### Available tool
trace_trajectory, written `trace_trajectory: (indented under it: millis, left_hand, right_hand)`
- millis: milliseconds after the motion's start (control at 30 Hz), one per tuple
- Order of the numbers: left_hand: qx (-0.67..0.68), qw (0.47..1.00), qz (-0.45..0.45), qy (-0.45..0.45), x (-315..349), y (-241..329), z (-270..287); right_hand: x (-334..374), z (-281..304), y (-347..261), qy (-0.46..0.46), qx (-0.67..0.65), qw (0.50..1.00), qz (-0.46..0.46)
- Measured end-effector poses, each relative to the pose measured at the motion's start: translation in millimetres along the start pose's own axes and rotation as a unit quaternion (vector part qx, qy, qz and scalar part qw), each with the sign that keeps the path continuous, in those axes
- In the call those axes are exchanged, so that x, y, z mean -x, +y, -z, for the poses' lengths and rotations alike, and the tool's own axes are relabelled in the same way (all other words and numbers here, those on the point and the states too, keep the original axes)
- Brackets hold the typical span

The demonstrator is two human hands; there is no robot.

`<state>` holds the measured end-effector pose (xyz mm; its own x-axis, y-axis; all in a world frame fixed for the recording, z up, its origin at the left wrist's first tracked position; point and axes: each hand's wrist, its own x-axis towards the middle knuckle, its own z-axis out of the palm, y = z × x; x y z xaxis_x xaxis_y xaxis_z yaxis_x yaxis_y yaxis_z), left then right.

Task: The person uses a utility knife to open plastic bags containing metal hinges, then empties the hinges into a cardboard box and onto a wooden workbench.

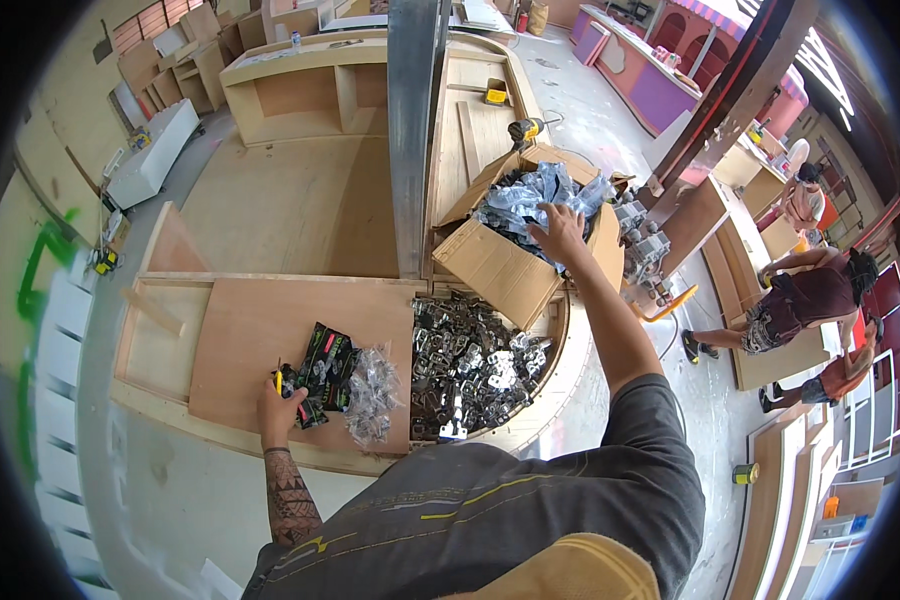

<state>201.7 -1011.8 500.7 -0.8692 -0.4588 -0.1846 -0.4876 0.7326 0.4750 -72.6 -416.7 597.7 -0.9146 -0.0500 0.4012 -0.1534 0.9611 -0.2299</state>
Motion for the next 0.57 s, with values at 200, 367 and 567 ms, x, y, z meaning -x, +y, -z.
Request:
trace_trajectory:
  millis: [200, 367, 567]
  left_hand:
    - [0.247, 0.965, -0.069, 0.055, -23, -67, -35]
    - [0.2, 0.971, -0.079, 0.101, -20, -22, 6]
    - [0.371, 0.891, -0.245, -0.096, 21, 101, 52]
  right_hand:
    - [37, 7, -39, 0.029, -0.037, 0.998, 0.031]
    - [117, 12, -113, 0.132, -0.174, 0.974, 0.068]
    - [186, 16, -207, -0.219, -0.536, 0.815, -0.016]
